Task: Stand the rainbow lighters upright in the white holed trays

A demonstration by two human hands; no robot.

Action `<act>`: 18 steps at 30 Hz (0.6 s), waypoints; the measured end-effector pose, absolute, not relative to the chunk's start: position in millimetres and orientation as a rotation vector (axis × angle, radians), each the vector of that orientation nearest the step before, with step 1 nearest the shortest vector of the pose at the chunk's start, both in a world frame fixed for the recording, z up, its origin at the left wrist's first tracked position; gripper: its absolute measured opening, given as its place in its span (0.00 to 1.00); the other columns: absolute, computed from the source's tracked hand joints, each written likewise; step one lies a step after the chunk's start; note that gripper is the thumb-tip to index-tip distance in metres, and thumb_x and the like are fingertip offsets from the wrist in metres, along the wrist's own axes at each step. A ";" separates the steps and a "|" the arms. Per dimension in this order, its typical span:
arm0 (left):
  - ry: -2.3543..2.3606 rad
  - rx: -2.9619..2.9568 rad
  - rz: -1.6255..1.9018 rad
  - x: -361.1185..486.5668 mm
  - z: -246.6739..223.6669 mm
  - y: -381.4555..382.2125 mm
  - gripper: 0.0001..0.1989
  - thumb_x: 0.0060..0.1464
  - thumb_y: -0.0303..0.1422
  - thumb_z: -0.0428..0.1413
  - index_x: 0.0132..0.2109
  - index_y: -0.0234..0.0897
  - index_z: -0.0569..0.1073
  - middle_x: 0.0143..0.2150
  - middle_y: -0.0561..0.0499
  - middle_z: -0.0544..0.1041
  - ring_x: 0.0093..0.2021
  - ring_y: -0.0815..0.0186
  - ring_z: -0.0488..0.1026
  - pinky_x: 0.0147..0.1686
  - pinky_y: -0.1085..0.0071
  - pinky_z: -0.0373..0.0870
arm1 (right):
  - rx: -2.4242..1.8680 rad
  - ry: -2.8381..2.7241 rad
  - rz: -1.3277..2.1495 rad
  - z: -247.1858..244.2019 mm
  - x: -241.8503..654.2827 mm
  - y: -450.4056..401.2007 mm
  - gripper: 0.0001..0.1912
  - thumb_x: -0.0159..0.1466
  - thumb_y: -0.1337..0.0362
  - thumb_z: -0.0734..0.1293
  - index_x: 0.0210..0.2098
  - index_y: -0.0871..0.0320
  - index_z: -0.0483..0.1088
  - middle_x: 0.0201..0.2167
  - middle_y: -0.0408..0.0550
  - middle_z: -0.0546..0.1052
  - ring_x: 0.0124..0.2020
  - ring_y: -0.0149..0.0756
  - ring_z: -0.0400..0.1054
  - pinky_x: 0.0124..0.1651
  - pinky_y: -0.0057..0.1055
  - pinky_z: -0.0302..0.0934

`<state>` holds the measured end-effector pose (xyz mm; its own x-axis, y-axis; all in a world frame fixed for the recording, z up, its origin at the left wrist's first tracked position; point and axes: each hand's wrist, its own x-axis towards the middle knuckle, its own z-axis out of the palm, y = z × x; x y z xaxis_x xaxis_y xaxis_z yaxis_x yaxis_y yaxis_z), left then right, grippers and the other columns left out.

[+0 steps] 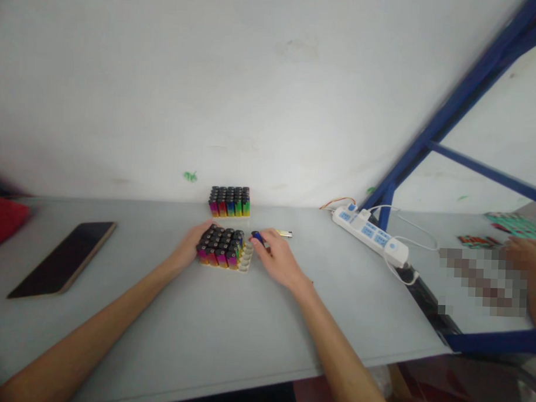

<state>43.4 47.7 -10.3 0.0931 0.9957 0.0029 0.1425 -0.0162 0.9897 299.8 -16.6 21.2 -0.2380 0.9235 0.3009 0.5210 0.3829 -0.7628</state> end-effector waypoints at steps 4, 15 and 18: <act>1.238 1.379 1.085 44.8 -9.3 46.6 0.35 0.54 0.68 0.55 0.35 0.37 0.80 0.33 0.49 0.84 0.43 0.52 0.79 0.52 0.59 0.73 | -1.347 -1.917 0.462 18.0 303.0 -13.6 0.25 0.80 0.46 0.57 0.30 0.51 0.62 0.30 0.47 0.73 0.34 0.40 0.69 0.40 0.34 0.63; 1.224 1.378 1.070 45.7 -7.8 44.0 0.35 0.54 0.69 0.55 0.32 0.39 0.78 0.30 0.50 0.81 0.39 0.53 0.77 0.48 0.60 0.72 | -1.353 -2.163 0.310 0.5 299.6 -0.9 0.15 0.81 0.54 0.59 0.40 0.52 0.68 0.41 0.54 0.79 0.43 0.48 0.73 0.49 0.41 0.67; 1.235 1.371 1.079 45.1 -9.2 44.5 0.34 0.54 0.69 0.56 0.33 0.39 0.78 0.31 0.51 0.81 0.40 0.53 0.77 0.49 0.61 0.72 | -1.315 -2.259 0.214 3.5 301.7 -0.2 0.10 0.80 0.60 0.62 0.42 0.53 0.71 0.45 0.57 0.79 0.48 0.50 0.72 0.53 0.45 0.68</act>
